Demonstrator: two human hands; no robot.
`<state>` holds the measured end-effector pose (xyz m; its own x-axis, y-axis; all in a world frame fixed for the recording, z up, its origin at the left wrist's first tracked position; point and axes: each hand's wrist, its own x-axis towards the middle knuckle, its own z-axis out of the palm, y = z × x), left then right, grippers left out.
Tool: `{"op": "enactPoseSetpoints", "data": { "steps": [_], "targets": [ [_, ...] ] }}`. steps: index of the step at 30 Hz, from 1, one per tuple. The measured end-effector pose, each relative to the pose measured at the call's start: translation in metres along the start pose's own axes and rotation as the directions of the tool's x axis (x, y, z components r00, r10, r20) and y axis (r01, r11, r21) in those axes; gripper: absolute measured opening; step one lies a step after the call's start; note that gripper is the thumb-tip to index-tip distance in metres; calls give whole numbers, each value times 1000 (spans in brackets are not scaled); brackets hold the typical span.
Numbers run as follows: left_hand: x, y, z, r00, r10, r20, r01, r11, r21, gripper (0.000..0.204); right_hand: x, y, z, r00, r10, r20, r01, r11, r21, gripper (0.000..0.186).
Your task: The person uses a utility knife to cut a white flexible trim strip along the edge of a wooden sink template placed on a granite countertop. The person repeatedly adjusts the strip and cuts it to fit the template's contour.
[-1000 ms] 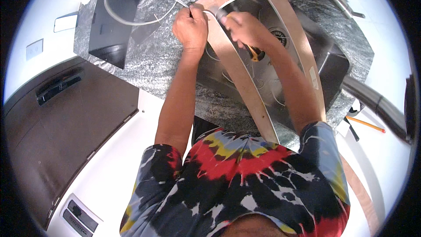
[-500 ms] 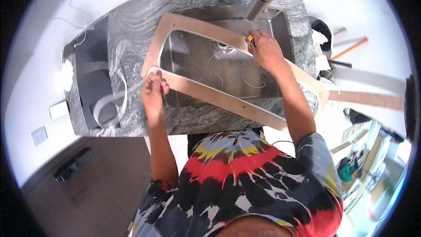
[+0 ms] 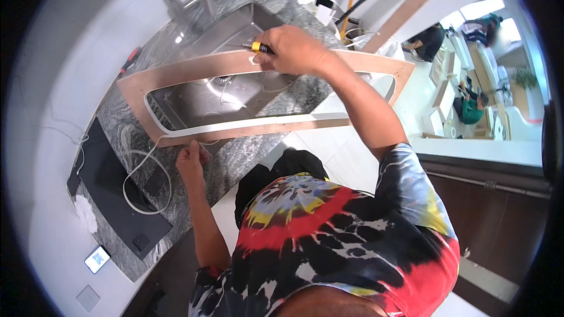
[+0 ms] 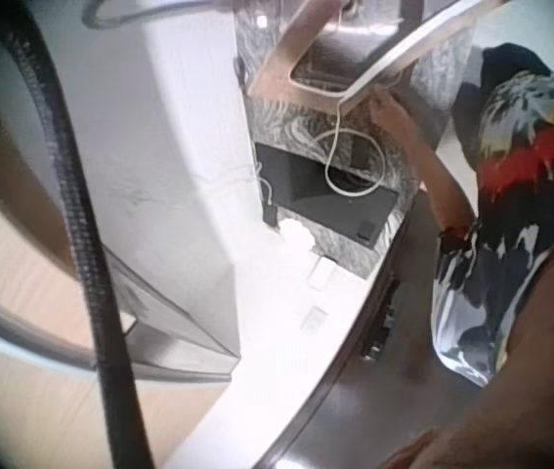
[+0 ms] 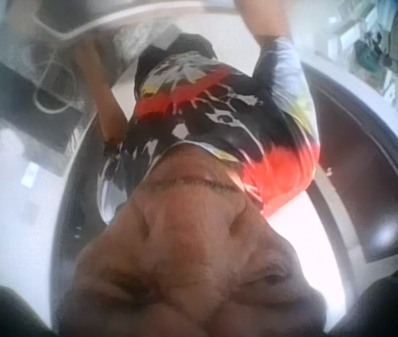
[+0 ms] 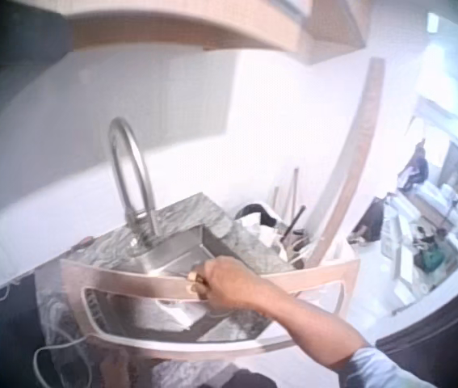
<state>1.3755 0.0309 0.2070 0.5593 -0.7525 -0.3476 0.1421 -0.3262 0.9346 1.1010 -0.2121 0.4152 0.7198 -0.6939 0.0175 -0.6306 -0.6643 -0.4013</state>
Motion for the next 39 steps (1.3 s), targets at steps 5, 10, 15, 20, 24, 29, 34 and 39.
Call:
{"op": "enactPoseSetpoints", "data": {
  "steps": [5, 10, 15, 20, 24, 29, 34, 39],
  "targets": [
    [-66, -10, 55, 979, -1, 205, -3, 1000, 21, 22, -97, -14, -25, 935, -26, -352, 11, 999, -45, 25],
    [-113, -26, 111, 919, 233, 320, -242, 970, -10, 42, -195, -27, -56, 860, 254, -442, -147, 954, 262, 28],
    [-162, 13, 172, 627, 552, 549, -631, 773, -56, 64, -288, -33, -52, 622, 474, -623, -46, 817, 575, 27],
    [-200, 31, 228, 806, 482, 343, -491, 869, -66, 73, -341, -25, -48, 382, 587, -714, -49, 784, 619, 31],
    [-187, 51, 239, 734, 673, 93, -668, 740, -84, 79, -345, -24, -34, 298, 660, -690, 68, 706, 705, 37],
    [-176, 123, 193, 429, 900, 76, -853, 376, 362, 78, -314, -2, -2, 301, 768, -565, 367, 454, 812, 25],
    [-150, 194, 143, 492, 830, 261, -814, 333, 475, 74, -267, -8, 48, 432, 790, -435, 457, 224, 861, 30],
    [-74, 193, 99, 583, 721, 374, -785, 381, 489, 72, -219, -17, 118, 588, 786, -191, 301, 6, 953, 26]
  ]
}}
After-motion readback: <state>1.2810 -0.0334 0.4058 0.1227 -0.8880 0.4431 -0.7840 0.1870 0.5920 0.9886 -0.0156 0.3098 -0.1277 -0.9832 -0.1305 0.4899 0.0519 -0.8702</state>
